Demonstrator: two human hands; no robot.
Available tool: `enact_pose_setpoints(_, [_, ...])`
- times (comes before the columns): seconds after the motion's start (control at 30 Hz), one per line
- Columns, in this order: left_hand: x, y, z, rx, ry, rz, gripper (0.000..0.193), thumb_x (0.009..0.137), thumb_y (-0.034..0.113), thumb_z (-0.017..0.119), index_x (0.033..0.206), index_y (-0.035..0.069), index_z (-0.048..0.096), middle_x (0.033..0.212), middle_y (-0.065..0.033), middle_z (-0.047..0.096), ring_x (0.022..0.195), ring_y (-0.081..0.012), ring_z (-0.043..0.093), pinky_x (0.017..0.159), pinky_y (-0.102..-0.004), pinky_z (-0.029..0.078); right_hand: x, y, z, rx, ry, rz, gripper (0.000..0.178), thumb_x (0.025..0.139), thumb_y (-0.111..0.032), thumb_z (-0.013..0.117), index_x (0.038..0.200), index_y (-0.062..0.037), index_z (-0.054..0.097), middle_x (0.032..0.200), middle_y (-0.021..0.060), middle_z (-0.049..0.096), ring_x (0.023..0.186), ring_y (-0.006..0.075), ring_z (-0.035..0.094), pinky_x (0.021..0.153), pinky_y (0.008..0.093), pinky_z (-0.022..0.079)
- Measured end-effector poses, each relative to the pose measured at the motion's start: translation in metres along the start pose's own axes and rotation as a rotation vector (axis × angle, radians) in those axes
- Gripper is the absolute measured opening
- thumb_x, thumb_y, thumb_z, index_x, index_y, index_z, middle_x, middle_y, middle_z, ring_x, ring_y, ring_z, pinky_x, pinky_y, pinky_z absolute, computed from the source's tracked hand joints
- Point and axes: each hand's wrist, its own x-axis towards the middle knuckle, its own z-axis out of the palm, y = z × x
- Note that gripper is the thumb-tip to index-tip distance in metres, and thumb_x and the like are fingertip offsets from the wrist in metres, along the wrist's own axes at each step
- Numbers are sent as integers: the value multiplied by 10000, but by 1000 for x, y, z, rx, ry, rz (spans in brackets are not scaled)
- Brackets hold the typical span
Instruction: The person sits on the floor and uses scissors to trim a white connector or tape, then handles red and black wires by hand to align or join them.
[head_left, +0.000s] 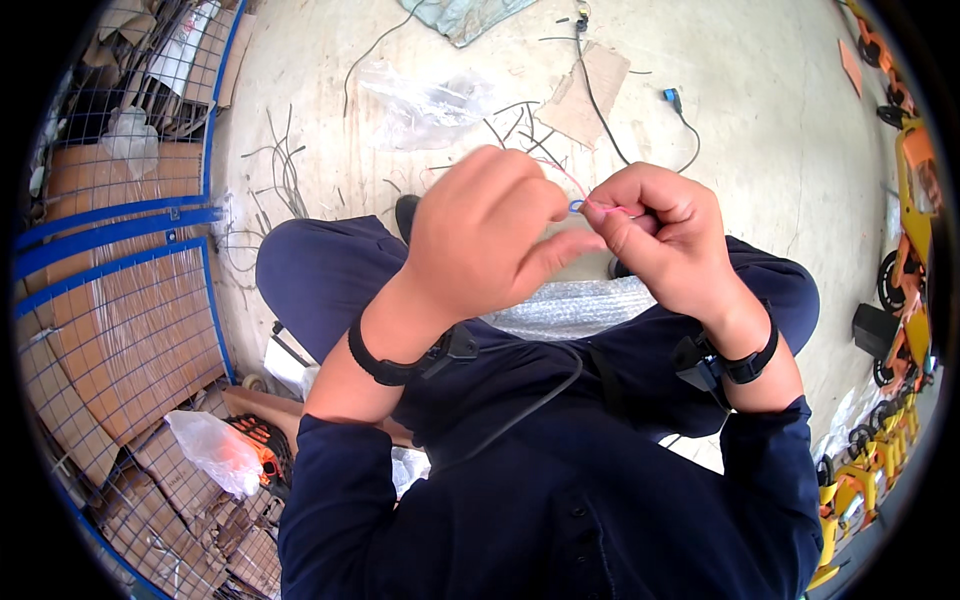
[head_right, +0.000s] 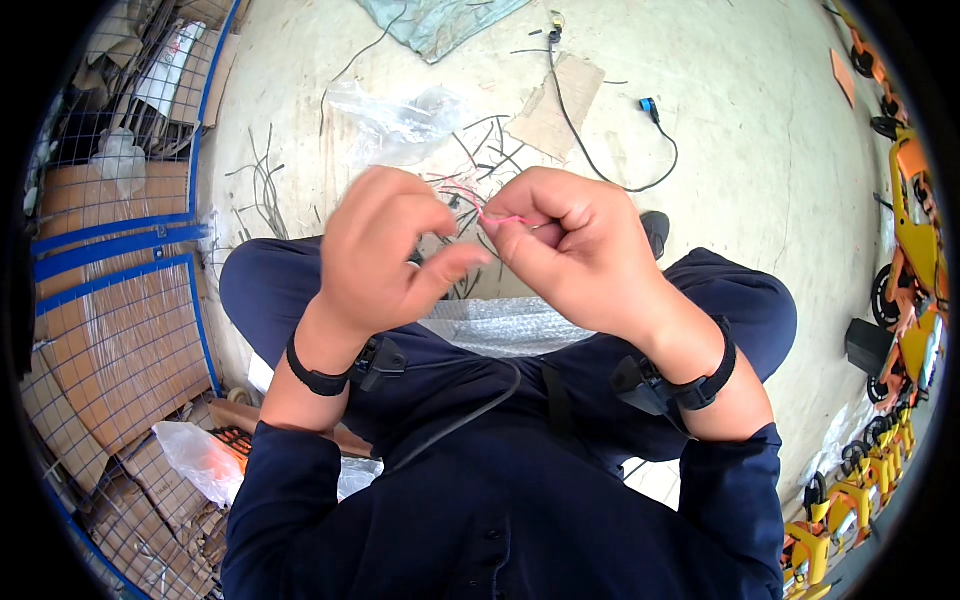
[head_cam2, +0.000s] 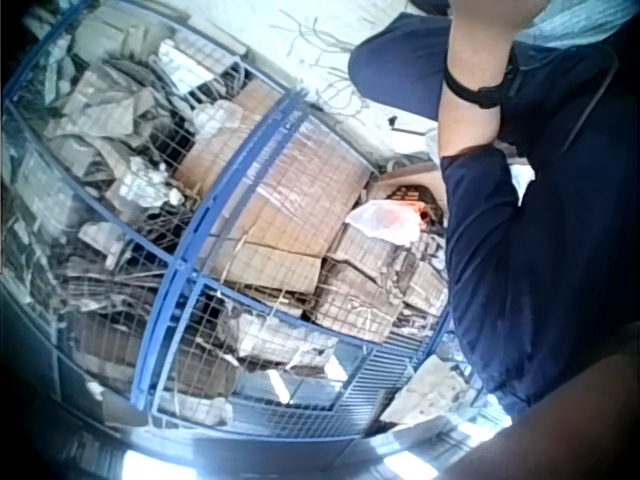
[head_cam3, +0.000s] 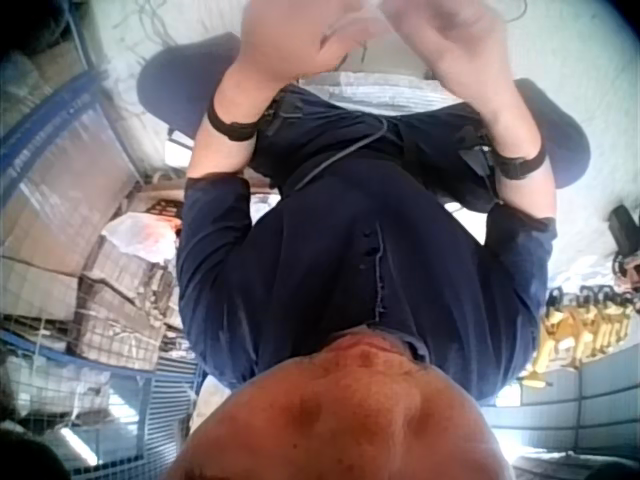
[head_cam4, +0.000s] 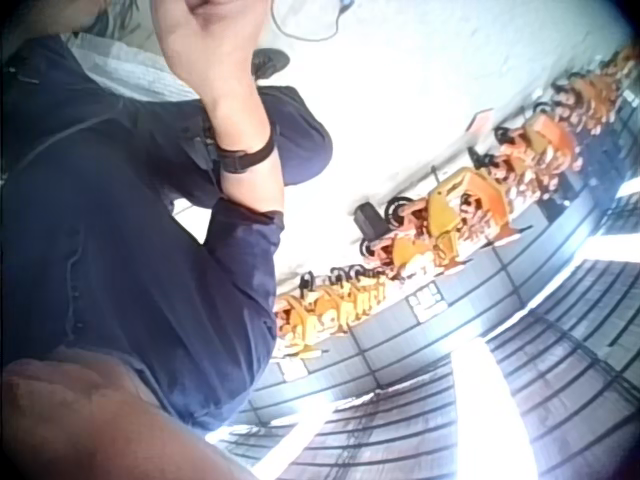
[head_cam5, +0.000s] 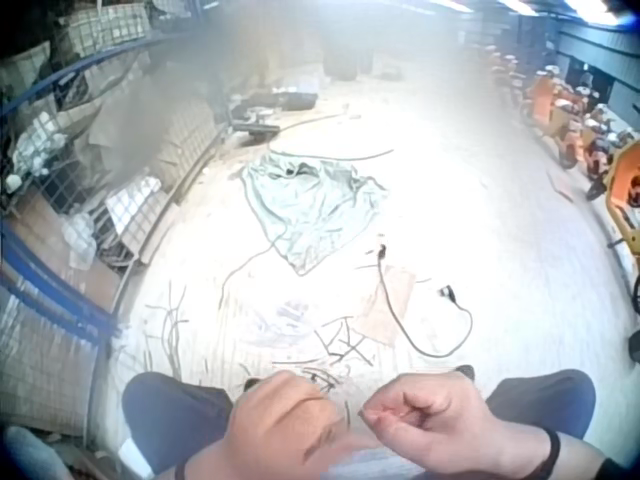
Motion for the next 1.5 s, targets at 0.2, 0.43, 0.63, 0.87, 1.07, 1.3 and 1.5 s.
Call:
enact_pose_setpoints(0.2, [-2, 3, -1, -101, -208, 24, 179, 828, 165, 671, 792, 29, 560, 731, -108, 535, 633, -298, 511, 555, -355, 436, -1, -6, -8, 12, -282, 4, 41, 873, 14, 621, 860, -18, 643, 702, -53, 551, 599, -3, 395, 508, 182, 321])
enact_pose_setpoints(0.43, [-6, 7, -2, -536, -203, -195, 190, 920, 115, 542, 762, 13, 509, 698, -96, 518, 574, -199, 483, 530, -310, 401, -2, -12, -11, 258, -384, 120, 27, 873, 20, 639, 889, -1, 647, 797, -8, 610, 676, 14, 479, 589, 184, 389])
enact_pose_setpoints(0.63, [-12, 22, 3, -1274, -140, -582, 277, 1015, 186, 424, 806, 25, 512, 689, -30, 531, 598, -92, 492, 539, -250, 408, 1, 1, -1, 657, -459, 44, 75, 886, 33, 612, 952, 35, 648, 895, 106, 683, 874, 155, 646, 815, 273, 508])
enact_pose_setpoints(0.87, [-7, 29, 3, -1532, -85, -719, 326, 1028, 222, 410, 794, 10, 489, 688, -49, 516, 605, -105, 500, 558, -236, 417, 3, 5, -2, 717, -478, 60, 81, 861, -13, 645, 905, 55, 634, 873, 176, 671, 865, 294, 666, 818, 393, 537])
enact_pose_setpoints(1.07, [-7, 30, 3, -1711, -87, -703, 345, 1030, 232, 402, 767, 18, 468, 718, -68, 503, 606, -138, 507, 564, -267, 440, 4, 8, -4, 873, -538, 45, 82, 864, 23, 632, 932, 64, 650, 877, 162, 682, 864, 264, 678, 830, 362, 537])
enact_pose_setpoints(1.3, [-9, 27, 8, -1908, 10, -624, 341, 1034, 258, 392, 803, 18, 466, 744, -86, 497, 634, -166, 508, 586, -291, 454, 2, 4, -6, 936, -556, 32, 101, 859, 2, 642, 940, 63, 648, 871, 159, 679, 923, 311, 678, 863, 396, 534])
enact_pose_setpoints(1.5, [-7, 18, 8, -1435, 80, -449, 217, 1008, 218, 479, 958, 10, 516, 851, -91, 561, 660, -114, 514, 595, -246, 433, 4, 5, -7, 830, -465, 31, 108, 874, -62, 655, 929, 32, 646, 873, 112, 681, 850, 191, 653, 799, 296, 508])
